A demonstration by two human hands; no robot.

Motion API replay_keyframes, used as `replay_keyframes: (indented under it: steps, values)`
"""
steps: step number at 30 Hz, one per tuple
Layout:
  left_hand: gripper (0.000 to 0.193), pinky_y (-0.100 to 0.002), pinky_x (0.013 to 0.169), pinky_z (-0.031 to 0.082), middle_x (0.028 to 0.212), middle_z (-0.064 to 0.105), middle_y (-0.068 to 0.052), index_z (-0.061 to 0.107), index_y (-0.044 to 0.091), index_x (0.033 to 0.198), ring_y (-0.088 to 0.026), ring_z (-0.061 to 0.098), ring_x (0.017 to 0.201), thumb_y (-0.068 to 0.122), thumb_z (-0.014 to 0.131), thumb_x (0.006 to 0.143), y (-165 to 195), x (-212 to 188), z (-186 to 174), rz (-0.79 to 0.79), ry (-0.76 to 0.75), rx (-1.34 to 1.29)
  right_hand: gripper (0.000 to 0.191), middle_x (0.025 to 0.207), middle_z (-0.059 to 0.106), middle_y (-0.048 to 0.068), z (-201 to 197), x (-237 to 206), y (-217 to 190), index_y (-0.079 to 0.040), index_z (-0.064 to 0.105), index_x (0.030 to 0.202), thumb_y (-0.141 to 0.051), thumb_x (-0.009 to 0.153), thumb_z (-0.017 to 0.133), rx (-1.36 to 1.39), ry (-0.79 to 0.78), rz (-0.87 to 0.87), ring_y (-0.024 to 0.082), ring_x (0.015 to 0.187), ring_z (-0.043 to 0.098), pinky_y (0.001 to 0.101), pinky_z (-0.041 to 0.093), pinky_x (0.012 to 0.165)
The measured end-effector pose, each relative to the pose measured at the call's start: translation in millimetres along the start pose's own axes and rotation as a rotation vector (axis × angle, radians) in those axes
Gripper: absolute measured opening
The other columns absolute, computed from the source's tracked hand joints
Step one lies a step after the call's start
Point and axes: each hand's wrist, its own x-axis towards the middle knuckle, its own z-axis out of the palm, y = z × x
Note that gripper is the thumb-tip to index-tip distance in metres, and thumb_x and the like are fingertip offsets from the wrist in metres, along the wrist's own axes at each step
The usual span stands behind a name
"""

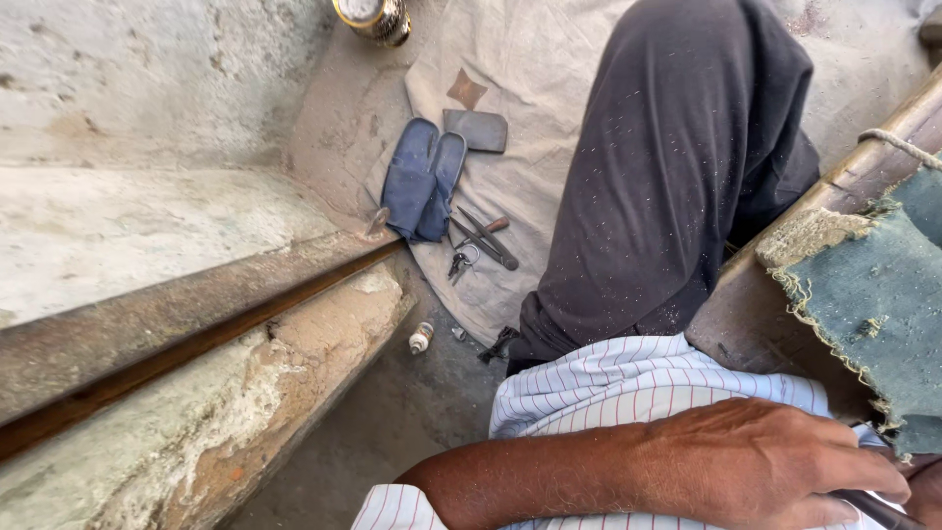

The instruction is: The person sits on the ground with a cloth-covered forming cushion on their lap and hammers decorative patterns into a brass vessel. They hold a punch against the metal with one hand and strike it repeatedly with a wooden mallet, repositioning the punch around the vessel's surface.

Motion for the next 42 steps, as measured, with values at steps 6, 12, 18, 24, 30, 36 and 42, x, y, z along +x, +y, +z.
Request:
replay_keyframes:
  steps: [6,12,18,24,30,36,42]
  values:
    - [0.044,-0.03,0.087,0.062,0.113,0.066,-0.008,0.053,0.017,0.143,-0.02,0.072,0.1,0.044,0.052,0.109,-4.5,-7.9,-3.7,0.05,0.022,0.015,0.021,0.105,0.065,0.012,12.7,-3.3,-15.6,0.006,0.055,0.118,-0.014,0.111,0.052,-0.011,-0.01,-0.031,0.02,0.089,0.062,0.0352,0.051,0.076]
    - [0.038,-0.027,0.09,0.059,0.113,0.067,-0.002,0.051,0.024,0.143,-0.014,0.071,0.101,0.049,0.051,0.115,-6.2,-8.0,-2.2,0.107,0.093,0.002,0.022,0.103,0.065,0.011,16.5,-11.6,-22.8,0.006,0.056,0.116,-0.015,0.112,0.052,-0.041,-0.013,-0.038,0.02,0.087,0.061,0.0354,0.05,0.074]
    - [0.033,-0.027,0.081,0.065,0.105,0.077,-0.002,0.061,0.027,0.132,-0.013,0.078,0.085,0.046,0.062,0.105,30.7,-49.2,-37.8,0.014,0.181,-0.09,0.022,0.101,0.064,0.011,20.4,-5.6,-26.1,0.006,0.056,0.113,-0.016,0.112,0.052,-0.066,-0.012,-0.061,0.019,0.086,0.059,0.0356,0.049,0.073]
    - [0.026,-0.026,0.084,0.063,0.105,0.077,-0.001,0.064,0.023,0.133,-0.013,0.076,0.089,0.035,0.06,0.11,41.4,-90.9,-29.6,-0.048,0.166,0.013,0.024,0.099,0.063,0.011,25.6,-6.2,-24.6,0.006,0.056,0.111,-0.017,0.113,0.052,-0.088,-0.025,-0.061,0.019,0.084,0.058,0.0358,0.047,0.072]
    - [0.014,-0.03,0.084,0.063,0.118,0.075,-0.008,0.062,0.014,0.108,-0.019,0.074,0.097,0.026,0.055,0.108,52.8,-74.5,-49.8,0.075,0.39,0.02,0.025,0.096,0.063,0.01,22.7,-17.1,-27.7,0.006,0.056,0.109,-0.018,0.114,0.052,-0.111,-0.015,-0.054,0.019,0.082,0.057,0.036,0.046,0.07]
    - [0.032,-0.042,0.074,0.056,0.096,0.063,-0.012,0.072,0.007,0.118,-0.027,0.063,0.088,0.005,0.064,0.086,1.1,-151.8,-134.1,-0.51,0.763,0.654,0.027,0.094,0.062,0.01,23.7,-19.1,-31.4,0.006,0.056,0.106,-0.019,0.114,0.052,-0.112,-0.019,-0.053,0.019,0.08,0.056,0.0362,0.045,0.069]
    - [0.047,-0.043,0.087,0.052,0.107,0.058,-0.014,0.075,0.012,0.119,-0.031,0.061,0.103,0.003,0.083,0.074,-54.4,-203.4,-123.5,-0.665,0.459,0.668,0.029,0.092,0.061,0.009,16.7,-16.4,-30.2,0.006,0.056,0.104,-0.02,0.115,0.052,-0.125,-0.004,-0.053,0.018,0.078,0.054,0.0363,0.044,0.068]
